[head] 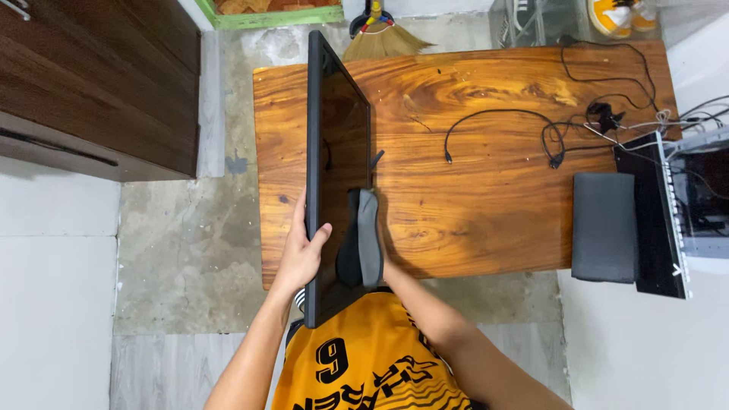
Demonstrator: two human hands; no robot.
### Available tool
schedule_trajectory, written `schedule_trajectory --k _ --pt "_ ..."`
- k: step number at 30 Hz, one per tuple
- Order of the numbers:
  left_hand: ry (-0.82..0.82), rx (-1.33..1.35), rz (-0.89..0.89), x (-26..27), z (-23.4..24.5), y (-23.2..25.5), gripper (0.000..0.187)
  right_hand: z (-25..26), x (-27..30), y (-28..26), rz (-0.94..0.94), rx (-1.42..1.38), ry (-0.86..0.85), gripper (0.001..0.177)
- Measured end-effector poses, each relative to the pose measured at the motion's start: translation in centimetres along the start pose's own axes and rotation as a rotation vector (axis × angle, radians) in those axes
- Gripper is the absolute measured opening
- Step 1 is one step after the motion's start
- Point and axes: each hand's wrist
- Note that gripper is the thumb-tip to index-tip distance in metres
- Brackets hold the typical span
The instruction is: The person cleans a computer monitor by wiping its screen, edges, and back panel with a cloth.
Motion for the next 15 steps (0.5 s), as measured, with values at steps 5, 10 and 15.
schedule_trajectory --k 5,10,15 --pt "-0.029 -0.066 0.004 -0.1 0.2 -0.1 0.080 2.5 -9.9 -1.8 -0.039 -0.139 0.005 0.035" --pt "-0.007 -0.138 0.006 -0.3 0.2 0.0 0.083 2.8 -18.8 -5.1 -0.052 -0.230 -0.035 0.037" --pt "-0.002 -0.185 -0.024 -0.4 -0.1 0.0 0.083 1.0 -21.6 -6.3 -0.080 -0.227 -0.111 0.039"
Point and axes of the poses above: each hand's wrist, its own x-axis away from the middle knuckle, its own z-axis out of the back of the hand, y = z × x
